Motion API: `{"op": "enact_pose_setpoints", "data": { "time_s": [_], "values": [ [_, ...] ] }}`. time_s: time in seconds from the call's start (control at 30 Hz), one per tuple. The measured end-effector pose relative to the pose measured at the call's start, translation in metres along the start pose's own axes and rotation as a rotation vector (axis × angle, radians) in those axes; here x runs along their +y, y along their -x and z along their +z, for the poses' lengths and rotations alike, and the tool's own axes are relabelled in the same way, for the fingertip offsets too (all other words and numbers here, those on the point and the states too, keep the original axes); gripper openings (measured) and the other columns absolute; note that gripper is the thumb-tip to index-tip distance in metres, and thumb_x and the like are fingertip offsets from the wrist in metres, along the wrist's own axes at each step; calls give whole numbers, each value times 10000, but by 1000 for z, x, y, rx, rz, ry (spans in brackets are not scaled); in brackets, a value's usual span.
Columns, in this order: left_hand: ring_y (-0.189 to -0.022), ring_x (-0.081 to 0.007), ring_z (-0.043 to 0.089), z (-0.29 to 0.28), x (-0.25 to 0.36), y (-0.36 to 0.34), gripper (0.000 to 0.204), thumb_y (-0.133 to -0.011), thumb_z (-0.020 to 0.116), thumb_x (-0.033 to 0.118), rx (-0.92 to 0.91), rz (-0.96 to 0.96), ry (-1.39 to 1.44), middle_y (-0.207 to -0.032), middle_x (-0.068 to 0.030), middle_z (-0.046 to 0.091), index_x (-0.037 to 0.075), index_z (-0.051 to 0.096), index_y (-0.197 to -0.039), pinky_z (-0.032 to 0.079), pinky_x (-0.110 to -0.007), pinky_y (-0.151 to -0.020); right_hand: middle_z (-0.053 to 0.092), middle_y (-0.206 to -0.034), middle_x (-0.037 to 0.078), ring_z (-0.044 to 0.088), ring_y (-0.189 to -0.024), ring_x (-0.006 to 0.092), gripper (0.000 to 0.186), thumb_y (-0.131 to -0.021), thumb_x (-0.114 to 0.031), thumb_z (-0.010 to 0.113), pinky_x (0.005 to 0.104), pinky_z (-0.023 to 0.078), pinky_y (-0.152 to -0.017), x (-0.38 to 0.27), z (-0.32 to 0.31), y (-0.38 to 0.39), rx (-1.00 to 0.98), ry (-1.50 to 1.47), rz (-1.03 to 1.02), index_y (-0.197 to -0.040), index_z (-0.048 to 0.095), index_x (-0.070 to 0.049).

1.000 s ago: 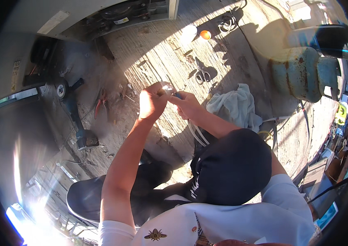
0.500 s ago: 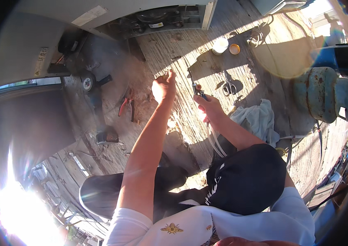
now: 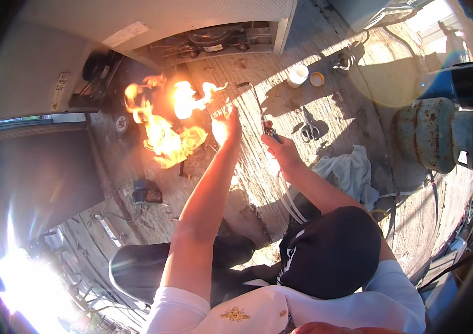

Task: The person applies flux to a pipe, then uses a blowtorch to heat and solder a joint on an appliance. They repeatedly apply heat and solder to the connection point while seated on the floor.

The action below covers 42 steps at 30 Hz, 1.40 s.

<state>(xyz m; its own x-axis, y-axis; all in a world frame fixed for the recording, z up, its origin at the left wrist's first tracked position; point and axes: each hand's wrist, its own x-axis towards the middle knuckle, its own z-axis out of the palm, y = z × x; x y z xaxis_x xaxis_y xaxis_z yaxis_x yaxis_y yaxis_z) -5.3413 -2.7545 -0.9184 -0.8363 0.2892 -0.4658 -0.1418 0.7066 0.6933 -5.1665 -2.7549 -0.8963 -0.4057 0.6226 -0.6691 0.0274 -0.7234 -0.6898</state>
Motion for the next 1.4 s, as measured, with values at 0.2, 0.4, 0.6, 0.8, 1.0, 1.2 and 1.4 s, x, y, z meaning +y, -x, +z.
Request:
{"op": "enact_pose_setpoints", "data": {
  "time_s": [0.2, 0.4, 0.6, 0.8, 1.0, 1.2, 1.4],
  "values": [
    [-681, -100, 542, -7, -75, 135, 284, -921, 789, 289, -65, -38, 381, -691, -5, 649, 24, 691, -889, 426, -322, -617, 455, -627, -38, 389, -436, 61, 280, -962, -329, 711, 274, 254, -383, -27, -6, -11, 14, -193, 244, -851, 562, -120],
    [-572, -64, 481, -11, 15, 88, 267, -873, 817, 236, -101, 433, 133, -650, 19, 621, 5, 706, -944, 413, -285, -534, 546, -704, -16, 481, -573, 66, 354, -926, -393, 733, 257, 379, -503, -20, 10, -15, -36, -19, 121, -817, 581, -93],
    [-561, -181, 564, -8, 57, 94, 331, -849, 808, 339, -150, 528, -273, -649, -85, 643, 31, 698, -795, 489, -374, -589, 607, -766, -12, 531, -684, 73, 364, -985, -425, 653, 269, 435, -623, -10, 13, -22, 39, 56, 10, -908, 679, -70],
    [-703, -276, 709, -7, 54, 92, 342, -883, 742, 310, -202, 588, -373, -784, -112, 735, 56, 760, -1112, 551, -385, -690, 570, -689, -27, 459, -635, 63, 370, -1004, -324, 626, 291, 379, -564, -5, 15, -22, 49, -85, -3, -765, 652, -43],
    [-562, -174, 544, 0, 47, 93, 203, -896, 752, 234, -164, 673, -208, -627, -73, 617, 32, 738, -905, 478, -353, -591, 626, -783, -18, 527, -702, 52, 348, -1031, -361, 606, 257, 432, -626, -6, 4, -24, 18, -11, -40, -912, 703, -49],
    [-796, -296, 733, 0, 54, 102, 333, -882, 710, 237, -282, 608, -239, -873, -162, 747, 45, 740, -1153, 567, -387, -772, 544, -675, -31, 441, -617, 60, 356, -1002, -300, 611, 295, 360, -538, -10, -5, -19, 69, -7, -88, -779, 652, -25],
    [-637, -165, 631, 6, 47, 103, 218, -905, 716, 205, -239, 718, -193, -713, -73, 685, 41, 750, -1046, 517, -327, -642, 521, -663, -44, 418, -608, 45, 325, -994, -254, 605, 280, 332, -532, -25, -13, -7, 63, -36, -91, -737, 617, -55]
  ]
}}
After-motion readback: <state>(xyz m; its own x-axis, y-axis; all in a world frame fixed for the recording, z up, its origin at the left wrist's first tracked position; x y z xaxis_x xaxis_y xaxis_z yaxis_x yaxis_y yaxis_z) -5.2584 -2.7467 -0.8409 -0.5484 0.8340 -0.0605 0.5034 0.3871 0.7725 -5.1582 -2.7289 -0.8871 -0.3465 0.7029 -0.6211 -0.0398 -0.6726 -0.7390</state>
